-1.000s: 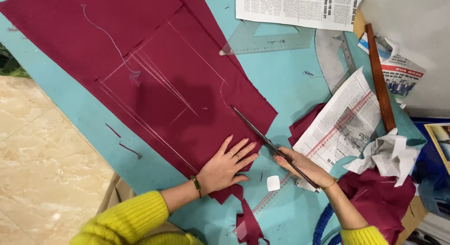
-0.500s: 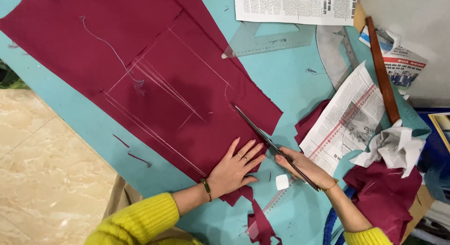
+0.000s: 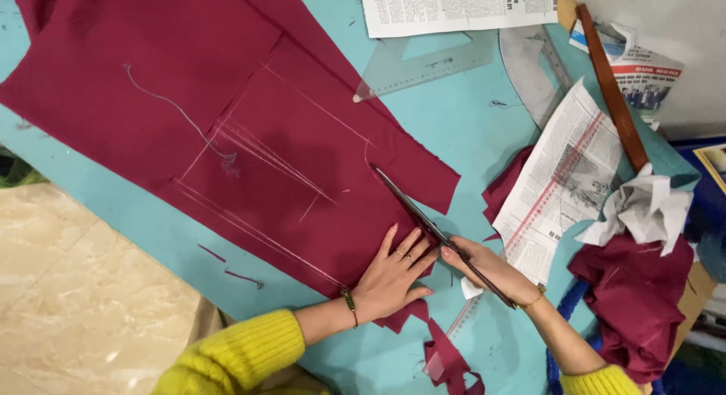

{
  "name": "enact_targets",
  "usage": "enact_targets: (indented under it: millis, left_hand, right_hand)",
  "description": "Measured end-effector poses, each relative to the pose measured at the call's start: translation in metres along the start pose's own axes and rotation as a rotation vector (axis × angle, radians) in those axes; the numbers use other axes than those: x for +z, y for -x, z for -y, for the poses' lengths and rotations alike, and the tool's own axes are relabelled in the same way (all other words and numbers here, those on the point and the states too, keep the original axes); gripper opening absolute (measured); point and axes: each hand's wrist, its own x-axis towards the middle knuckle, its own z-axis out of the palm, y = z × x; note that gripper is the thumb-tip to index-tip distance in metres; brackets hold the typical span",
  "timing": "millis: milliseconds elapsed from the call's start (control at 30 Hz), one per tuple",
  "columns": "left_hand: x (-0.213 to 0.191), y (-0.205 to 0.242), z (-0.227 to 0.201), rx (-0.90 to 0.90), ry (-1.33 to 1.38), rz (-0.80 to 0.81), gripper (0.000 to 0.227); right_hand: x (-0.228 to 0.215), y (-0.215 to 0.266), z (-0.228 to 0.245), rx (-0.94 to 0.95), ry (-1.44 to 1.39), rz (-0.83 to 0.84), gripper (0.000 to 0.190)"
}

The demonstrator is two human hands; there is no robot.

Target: The person uses a ruler and chalk to mark lines on a piece of maroon fabric laid on a table. They then use scissors to cut the fabric along the marked lines, separating the pattern from the rest of the material.

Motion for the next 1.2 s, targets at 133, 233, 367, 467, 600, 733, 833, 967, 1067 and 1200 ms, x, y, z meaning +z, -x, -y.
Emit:
enact_targets:
  millis: [133,233,367,467,600,733,833,967,1067,1200]
  left_hand:
    - [0.003,0.003,0.008,0.031,0.016,0.083,0.067]
    - [0.009,0.005,0.02,0.083,-0.007,0.142,0.068]
    - [0.002,0.004,0.035,0.232,-0.107,0.146,0.072]
    - [0.001,0.003,0.047,0.313,-0.135,0.149,0.076]
    - [-0.002,0.001,0.054,0.382,-0.175,0.2,0.081]
    - [-0.002,-0.002,0.057,0.42,-0.215,0.261,0.082]
    - [0.004,-0.002,0.06,0.42,-0.189,0.31,0.082]
    - [0.015,0.0,0.063,0.455,-0.201,0.336,0.08]
    - [0.007,0.001,0.062,0.453,-0.211,0.272,0.081]
    - [0.019,0.008,0.063,0.427,-0.162,0.164,0.085]
  right_hand:
    - [0.003,0.01,0.013,-0.001,-0.054,0.022,0.066]
    - [0.011,0.011,0.014,-0.01,-0.082,0.049,0.065]
    - [0.023,0.015,0.025,0.015,-0.095,0.048,0.064]
    - [0.028,0.024,0.045,0.027,-0.163,0.043,0.066]
    - [0.034,0.029,0.057,0.058,-0.25,0.043,0.066]
    - [0.048,0.02,0.042,0.087,-0.311,0.033,0.066]
    - [0.056,0.016,0.038,0.093,-0.381,0.031,0.074]
    - [0.059,0.024,0.054,0.11,-0.411,0.02,0.065]
    - [0.063,0.032,0.07,0.089,-0.437,0.008,0.053]
    - [0.075,0.036,0.086,0.112,-0.448,-0.039,0.05]
